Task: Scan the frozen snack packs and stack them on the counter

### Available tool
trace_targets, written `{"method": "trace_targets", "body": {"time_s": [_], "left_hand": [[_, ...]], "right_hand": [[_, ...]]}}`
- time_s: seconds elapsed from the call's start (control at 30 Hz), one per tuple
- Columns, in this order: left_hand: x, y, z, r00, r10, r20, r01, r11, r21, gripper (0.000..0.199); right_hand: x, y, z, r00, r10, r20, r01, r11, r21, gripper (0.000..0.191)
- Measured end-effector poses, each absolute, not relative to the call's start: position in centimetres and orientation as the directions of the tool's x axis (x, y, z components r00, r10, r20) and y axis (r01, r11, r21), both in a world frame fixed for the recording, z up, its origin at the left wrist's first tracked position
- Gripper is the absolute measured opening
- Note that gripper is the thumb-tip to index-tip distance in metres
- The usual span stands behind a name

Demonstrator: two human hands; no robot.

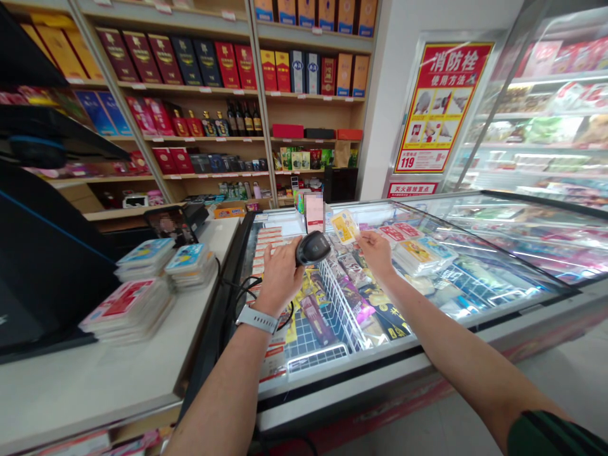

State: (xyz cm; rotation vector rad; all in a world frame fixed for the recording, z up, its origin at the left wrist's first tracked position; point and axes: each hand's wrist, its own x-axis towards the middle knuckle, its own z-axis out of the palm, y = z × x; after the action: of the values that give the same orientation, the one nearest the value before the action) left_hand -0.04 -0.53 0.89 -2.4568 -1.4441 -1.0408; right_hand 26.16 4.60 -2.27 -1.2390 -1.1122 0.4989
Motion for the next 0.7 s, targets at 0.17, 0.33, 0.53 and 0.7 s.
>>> {"method": "trace_targets", "body": {"time_s": [0.17, 0.33, 0.53, 0.7], "left_hand": [[-0.1, 0.0, 0.4, 0.323, 0.721, 0.613, 0.805, -0.550, 0.223, 0.061], [-0.2, 0.3, 0.1, 0.327, 0.719, 0.613, 0.800, -0.556, 0.226, 0.061], [-0.2, 0.3, 0.1, 0.335, 0.717, 0.611, 0.800, -0.560, 0.217, 0.061], [-0.1, 0.1, 0.2, 0.335, 0.724, 0.603, 0.803, -0.554, 0.218, 0.059]], "right_hand": [[26.1, 4.7, -2.3, 0.425, 0.813, 0.398, 0.239, 0.323, -0.916, 0.049], [26.0, 4.3, -2.2, 0.418, 0.812, 0.408, 0.255, 0.325, -0.910, 0.046], [27.0, 3.9, -1.7, 0.436, 0.769, 0.468, 0.347, 0.336, -0.876, 0.043], [28.7, 2.6, -1.0, 0.492, 0.670, 0.556, 0.503, 0.302, -0.810, 0.043]]}}
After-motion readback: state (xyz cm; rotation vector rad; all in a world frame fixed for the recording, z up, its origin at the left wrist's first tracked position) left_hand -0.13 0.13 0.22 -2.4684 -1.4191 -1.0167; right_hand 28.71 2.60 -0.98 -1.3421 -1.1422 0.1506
